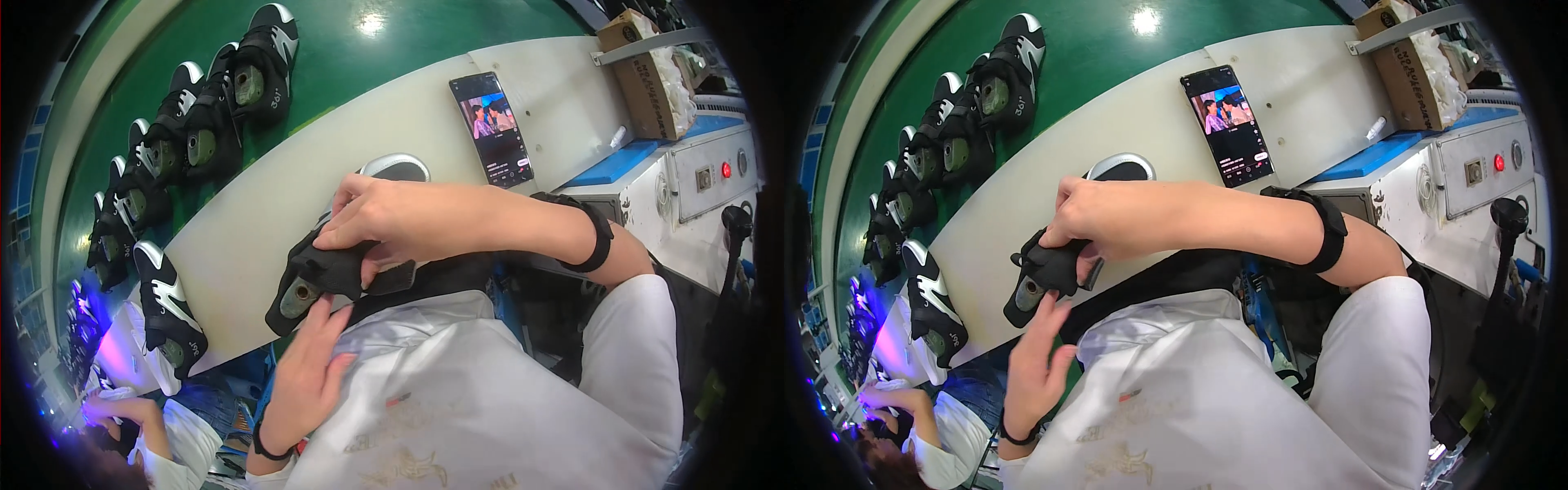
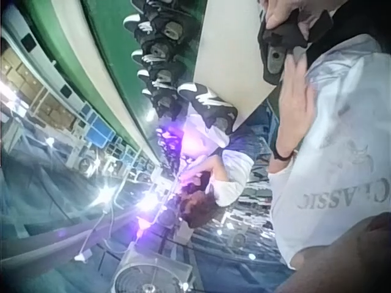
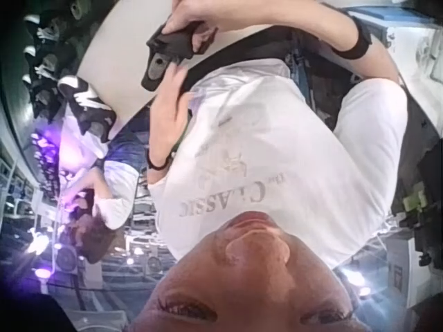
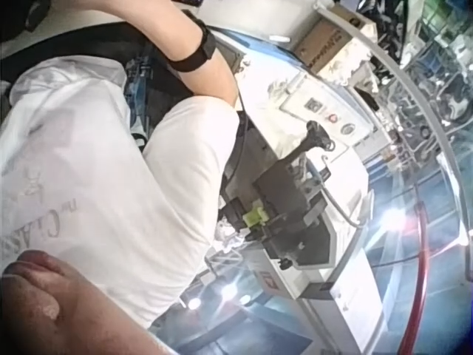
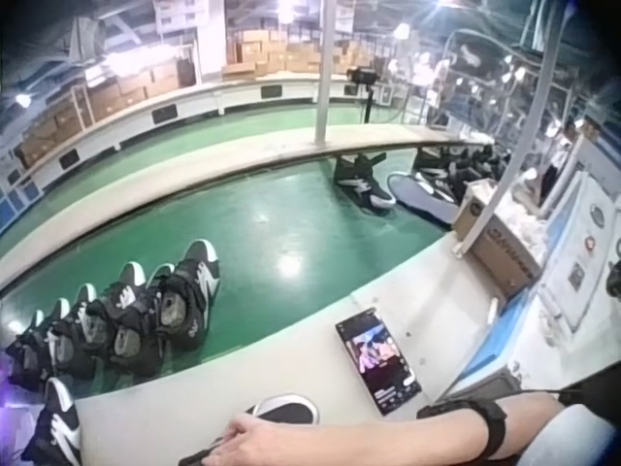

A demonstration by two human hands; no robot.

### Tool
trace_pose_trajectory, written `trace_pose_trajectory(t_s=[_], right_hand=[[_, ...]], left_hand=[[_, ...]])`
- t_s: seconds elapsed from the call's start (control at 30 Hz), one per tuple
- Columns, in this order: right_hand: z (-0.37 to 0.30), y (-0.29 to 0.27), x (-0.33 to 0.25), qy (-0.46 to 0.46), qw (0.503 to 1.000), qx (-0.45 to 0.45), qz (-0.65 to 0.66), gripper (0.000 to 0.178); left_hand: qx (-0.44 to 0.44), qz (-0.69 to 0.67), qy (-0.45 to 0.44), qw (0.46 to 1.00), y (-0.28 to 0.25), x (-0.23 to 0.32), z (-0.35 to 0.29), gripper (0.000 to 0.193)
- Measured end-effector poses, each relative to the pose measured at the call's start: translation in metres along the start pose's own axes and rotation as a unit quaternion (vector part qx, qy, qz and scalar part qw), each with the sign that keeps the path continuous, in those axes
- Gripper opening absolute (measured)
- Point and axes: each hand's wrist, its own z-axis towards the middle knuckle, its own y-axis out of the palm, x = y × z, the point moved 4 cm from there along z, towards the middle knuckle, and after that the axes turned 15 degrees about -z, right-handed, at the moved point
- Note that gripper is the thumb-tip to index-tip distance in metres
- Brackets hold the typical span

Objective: The recorder is inspecting and adjusting shoe components on an assembly line.

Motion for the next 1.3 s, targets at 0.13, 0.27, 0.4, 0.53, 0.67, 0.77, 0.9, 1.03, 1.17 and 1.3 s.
trace_pose_trajectory(t_s=[0.13,0.27,0.4,0.53,0.67,0.77,0.9,1.03,1.17,1.3], right_hand=[[0.001,0.008,-0.003,0.019,0.999,-0.005,-0.047,0.045],[0.008,0.015,-0.012,0.034,0.986,0.063,-0.150,0.036],[0.010,0.016,-0.008,0.043,0.980,0.086,-0.172,0.036],[0.015,0.025,-0.004,0.037,0.977,0.056,-0.201,0.039],[0.014,0.023,-0.011,0.051,0.972,0.062,-0.222,0.040],[-0.004,0.003,-0.016,0.029,0.993,0.023,-0.112,0.045],[-0.040,-0.002,-0.038,0.011,0.998,0.003,-0.069,0.034],[-0.034,0.007,-0.045,0.021,0.983,0.173,0.050,0.016],[0.012,0.012,-0.005,0.220,0.942,0.206,0.152,0.018],[0.048,0.024,0.018,0.257,0.952,0.125,0.112,0.019]], left_hand=[[0.034,-0.128,0.079,0.988,0.007,-0.020,0.013,0.027],[-0.081,-0.048,0.136,0.986,0.007,-0.017,0.025,0.028],[0.046,-0.328,0.145,0.932,-0.035,-0.008,0.034,0.020],[0.165,-0.058,0.183,0.967,-0.016,-0.016,0.060,0.036],[0.171,0.033,0.212,0.962,-0.005,-0.028,0.067,0.038],[0.158,0.013,0.223,0.962,-0.010,-0.029,0.065,0.033],[0.171,-0.013,0.221,0.960,-0.016,-0.024,0.063,0.027],[0.158,-0.018,0.233,0.959,-0.014,-0.023,0.069,0.029],[0.123,0.000,0.252,0.960,-0.014,-0.026,0.069,0.028],[0.112,-0.023,0.277,0.954,-0.015,-0.028,0.069,0.030]])
